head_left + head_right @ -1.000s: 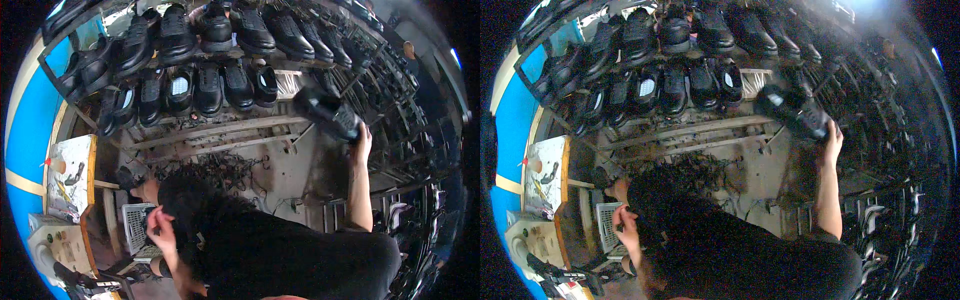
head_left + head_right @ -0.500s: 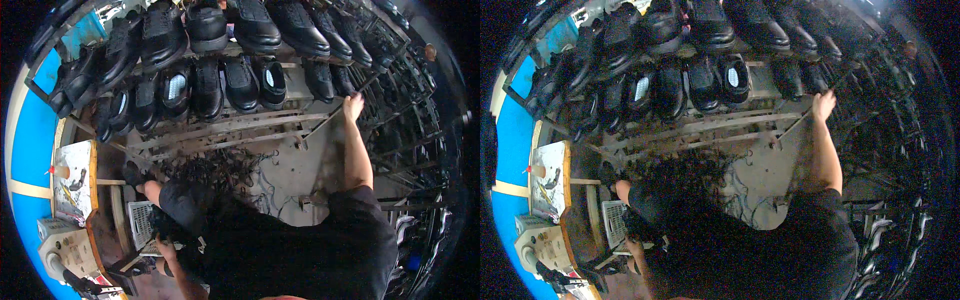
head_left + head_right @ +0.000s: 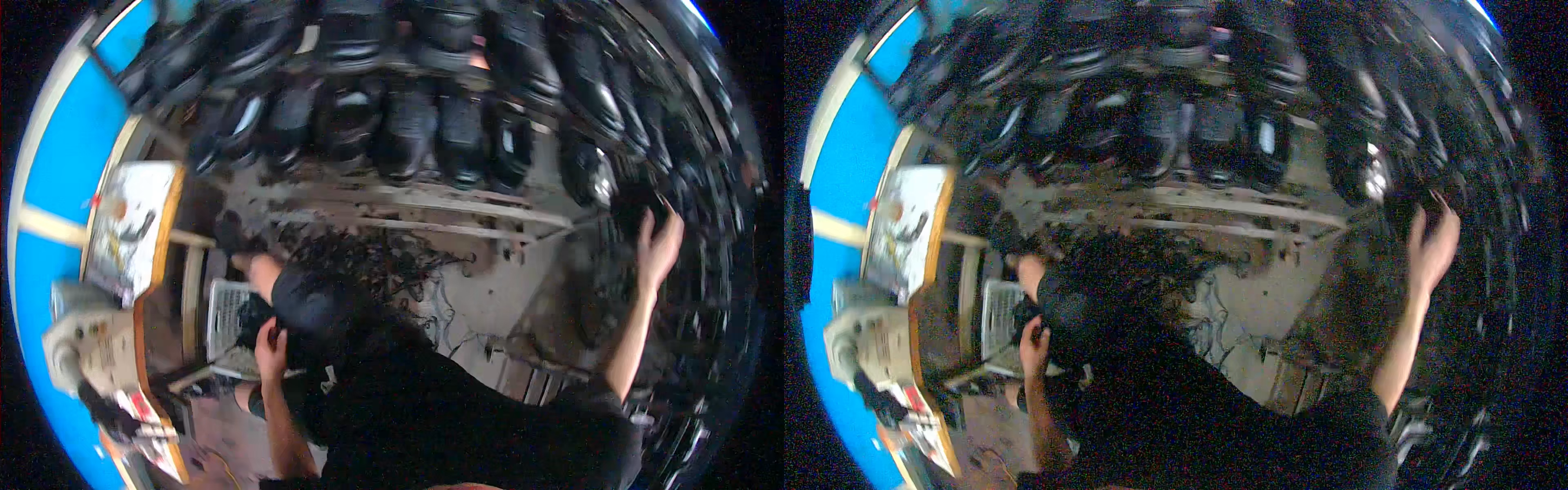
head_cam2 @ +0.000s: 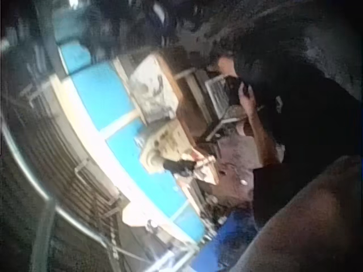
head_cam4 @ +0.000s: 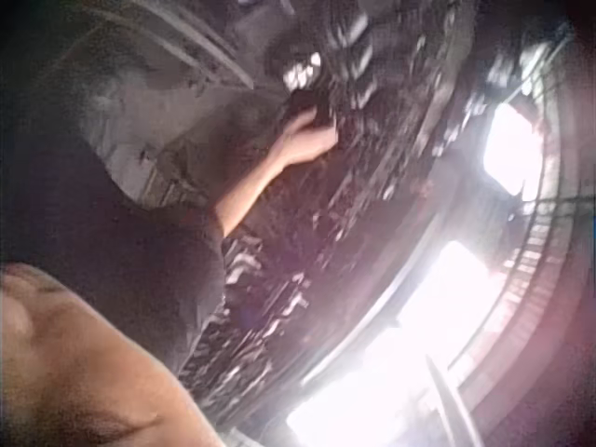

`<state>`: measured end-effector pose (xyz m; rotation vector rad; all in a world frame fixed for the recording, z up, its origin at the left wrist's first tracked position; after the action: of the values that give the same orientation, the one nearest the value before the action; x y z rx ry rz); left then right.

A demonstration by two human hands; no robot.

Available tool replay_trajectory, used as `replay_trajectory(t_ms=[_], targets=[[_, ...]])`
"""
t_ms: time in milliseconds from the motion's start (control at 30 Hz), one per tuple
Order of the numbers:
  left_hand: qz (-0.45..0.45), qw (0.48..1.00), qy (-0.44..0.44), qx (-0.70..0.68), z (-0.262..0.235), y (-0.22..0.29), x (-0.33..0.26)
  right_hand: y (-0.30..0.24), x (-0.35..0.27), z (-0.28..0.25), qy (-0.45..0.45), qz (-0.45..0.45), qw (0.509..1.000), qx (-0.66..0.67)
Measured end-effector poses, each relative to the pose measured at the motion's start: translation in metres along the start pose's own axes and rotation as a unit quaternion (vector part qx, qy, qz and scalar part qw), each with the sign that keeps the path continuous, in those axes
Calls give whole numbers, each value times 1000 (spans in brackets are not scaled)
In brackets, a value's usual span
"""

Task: Apply polish and buff the sides of leather shoes using a rotary machine.

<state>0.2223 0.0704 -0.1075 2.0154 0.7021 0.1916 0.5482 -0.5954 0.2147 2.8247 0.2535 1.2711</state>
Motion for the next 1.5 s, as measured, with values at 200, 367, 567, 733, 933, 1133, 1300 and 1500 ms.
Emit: replay_trajectory(t_ms=[200, 367, 567, 733, 933, 1133, 1300, 1500], targets=[[8, 983, -5, -182, 1, 75, -12, -160, -5, -63, -229, 23, 907, 352], [70, 861, -91, -496, -21, 101, -44, -317, -46, -13, -361, -31, 669, 648], [73, 781, 82, -615, -86, 92, -112, -500, -87, 47, -437, 84, 319, 837], [104, 845, 269, -450, -124, 97, -137, -577, -110, 78, -578, 28, 257, 774], [110, 862, 337, -362, -135, 111, -126, -593, -86, 87, -504, 68, 306, 804], [71, 806, 395, -435, -136, 103, -138, -620, -53, 75, -401, -122, 331, 846], [59, 750, 449, -481, -127, 77, -154, -650, -43, 45, -458, -142, 298, 826], [52, 728, 535, -425, -137, 56, -191, -682, -73, -5, -567, -242, 262, 743]])
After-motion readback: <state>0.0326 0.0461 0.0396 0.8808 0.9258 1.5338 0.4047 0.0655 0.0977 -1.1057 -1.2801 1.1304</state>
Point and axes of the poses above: each hand's wrist, its own x-axis towards the middle knuckle, its own z-axis out of the palm, y = z × x, the point moved 1 cm from there along x, towards the middle knuckle, and after that the axes turned 1 degree about -z, right-handed, at the moved point
